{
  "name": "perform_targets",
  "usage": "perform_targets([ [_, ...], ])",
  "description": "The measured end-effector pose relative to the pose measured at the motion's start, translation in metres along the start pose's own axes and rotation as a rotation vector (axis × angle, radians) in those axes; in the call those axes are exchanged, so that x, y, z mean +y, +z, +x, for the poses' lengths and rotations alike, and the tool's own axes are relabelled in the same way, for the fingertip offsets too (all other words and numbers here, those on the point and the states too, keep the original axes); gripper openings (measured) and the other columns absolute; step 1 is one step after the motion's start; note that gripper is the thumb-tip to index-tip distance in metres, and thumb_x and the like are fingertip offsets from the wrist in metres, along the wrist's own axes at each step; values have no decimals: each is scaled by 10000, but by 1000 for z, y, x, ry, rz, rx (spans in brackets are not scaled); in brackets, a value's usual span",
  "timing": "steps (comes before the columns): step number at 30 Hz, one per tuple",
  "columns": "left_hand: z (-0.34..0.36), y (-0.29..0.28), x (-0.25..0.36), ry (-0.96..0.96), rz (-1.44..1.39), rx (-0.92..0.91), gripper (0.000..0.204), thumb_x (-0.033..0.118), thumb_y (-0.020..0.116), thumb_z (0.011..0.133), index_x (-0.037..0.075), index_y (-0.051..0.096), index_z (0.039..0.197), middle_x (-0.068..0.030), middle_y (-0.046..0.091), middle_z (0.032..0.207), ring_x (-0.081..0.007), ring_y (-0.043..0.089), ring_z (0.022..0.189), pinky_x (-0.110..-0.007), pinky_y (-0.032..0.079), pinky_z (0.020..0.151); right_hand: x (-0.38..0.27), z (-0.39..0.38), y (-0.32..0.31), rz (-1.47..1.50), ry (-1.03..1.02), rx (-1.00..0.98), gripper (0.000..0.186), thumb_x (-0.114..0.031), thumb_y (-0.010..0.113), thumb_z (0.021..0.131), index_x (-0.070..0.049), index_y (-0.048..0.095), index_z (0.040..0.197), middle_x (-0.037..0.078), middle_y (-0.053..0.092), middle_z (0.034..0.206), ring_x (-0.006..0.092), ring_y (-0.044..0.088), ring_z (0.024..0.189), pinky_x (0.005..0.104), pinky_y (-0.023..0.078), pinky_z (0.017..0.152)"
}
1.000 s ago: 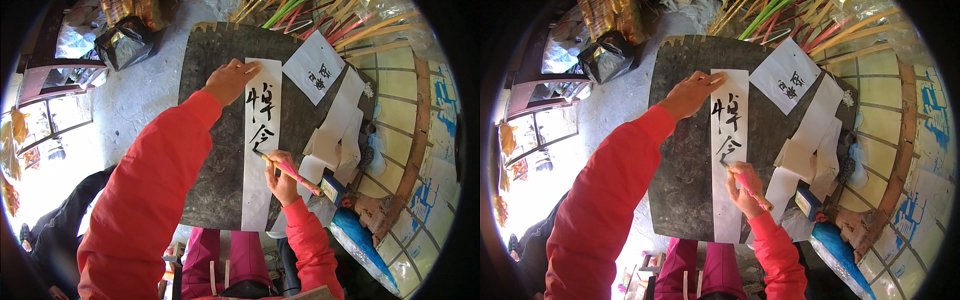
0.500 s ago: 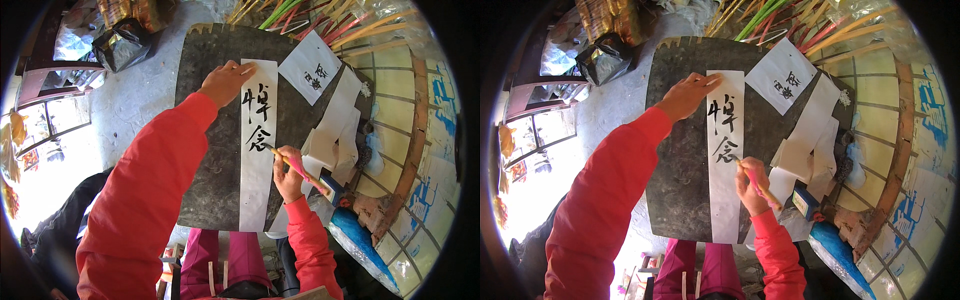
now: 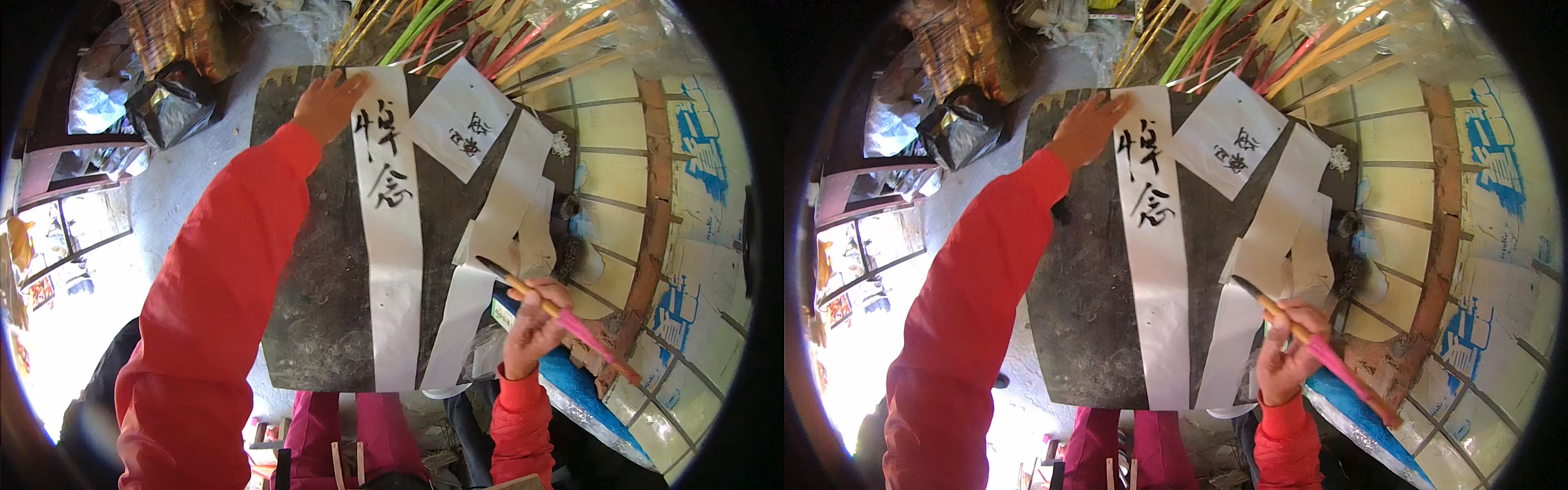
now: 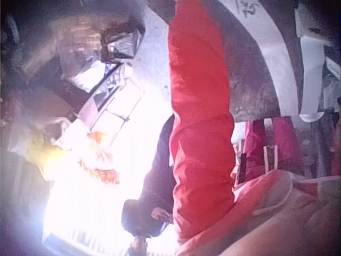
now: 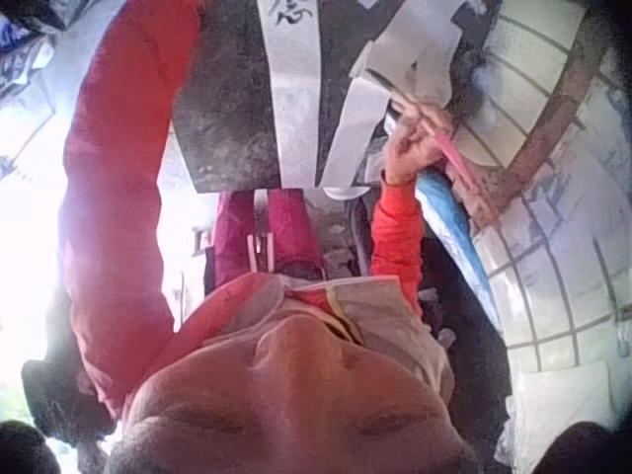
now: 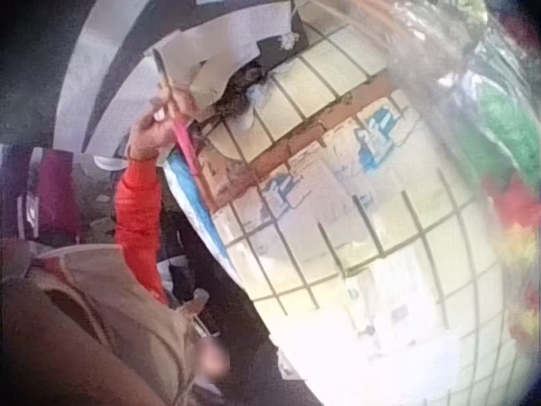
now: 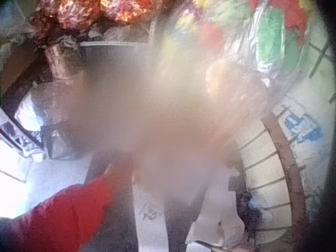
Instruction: The person writes Chinese characters on long white paper strips using a brush and ink. They hold the paper with one hand, write with the other, then lift and display the completed strips before starting a new one.
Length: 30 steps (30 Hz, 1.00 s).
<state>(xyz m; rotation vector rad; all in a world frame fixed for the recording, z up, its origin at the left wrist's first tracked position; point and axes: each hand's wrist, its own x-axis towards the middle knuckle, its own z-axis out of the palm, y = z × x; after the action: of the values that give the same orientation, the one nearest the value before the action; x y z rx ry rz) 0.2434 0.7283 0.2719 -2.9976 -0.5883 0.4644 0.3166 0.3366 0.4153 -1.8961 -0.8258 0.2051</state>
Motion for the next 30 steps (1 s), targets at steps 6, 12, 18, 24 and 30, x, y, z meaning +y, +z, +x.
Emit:
perform_targets([
  [6, 20, -2, -3, -73, -23, 242, 762, -12, 604, 830, 172, 326, 1515, -85, 336, 1544, -365, 355, 1393, -489, 361, 1111, -5, 26, -21, -76, -37, 74, 125, -46, 522, 995, 31, 477, 1084, 171, 561, 1067, 194, 626, 772, 263, 569, 694],
  [12, -123, -8, 90, -73, -575, 406, 525, 74, 602, 869, 16, 474, 1375, -192, 477, 1379, -372, 438, 1274, -480, 346, 1092, -1, 35, -11, -17, -85, 175, 146, -33, 522, 989, 42, 475, 1105, 178, 559, 1042, 199, 628, 825, 285, 582, 689],
  [18, -186, 17, 139, -72, -508, -61, 875, 260, 697, 868, 19, 197, 1544, -134, 203, 1616, -319, 209, 1485, -449, 196, 1210, 39, 87, -85, -184, 50, 488, 119, -97, 534, 1011, -2, 513, 1082, 96, 604, 974, 161, 642, 770, 279, 547, 725],
  [24, -169, 20, 124, -81, -390, -36, 879, 317, 658, 902, 42, 148, 1562, -106, 159, 1634, -303, 182, 1498, -444, 187, 1214, 121, 112, -110, -323, 178, 446, 93, -65, 551, 986, 8, 531, 1038, 96, 607, 889, 160, 646, 731, 286, 532, 670],
  [30, -168, 15, 128, -99, -381, -47, 885, 378, 645, 907, 29, 157, 1558, -107, 162, 1633, -301, 179, 1499, -448, 197, 1212, 155, 105, -109, -298, 188, 427, 122, -109, 563, 986, 3, 537, 1028, 93, 621, 845, 169, 647, 708, 300, 534, 667],
])
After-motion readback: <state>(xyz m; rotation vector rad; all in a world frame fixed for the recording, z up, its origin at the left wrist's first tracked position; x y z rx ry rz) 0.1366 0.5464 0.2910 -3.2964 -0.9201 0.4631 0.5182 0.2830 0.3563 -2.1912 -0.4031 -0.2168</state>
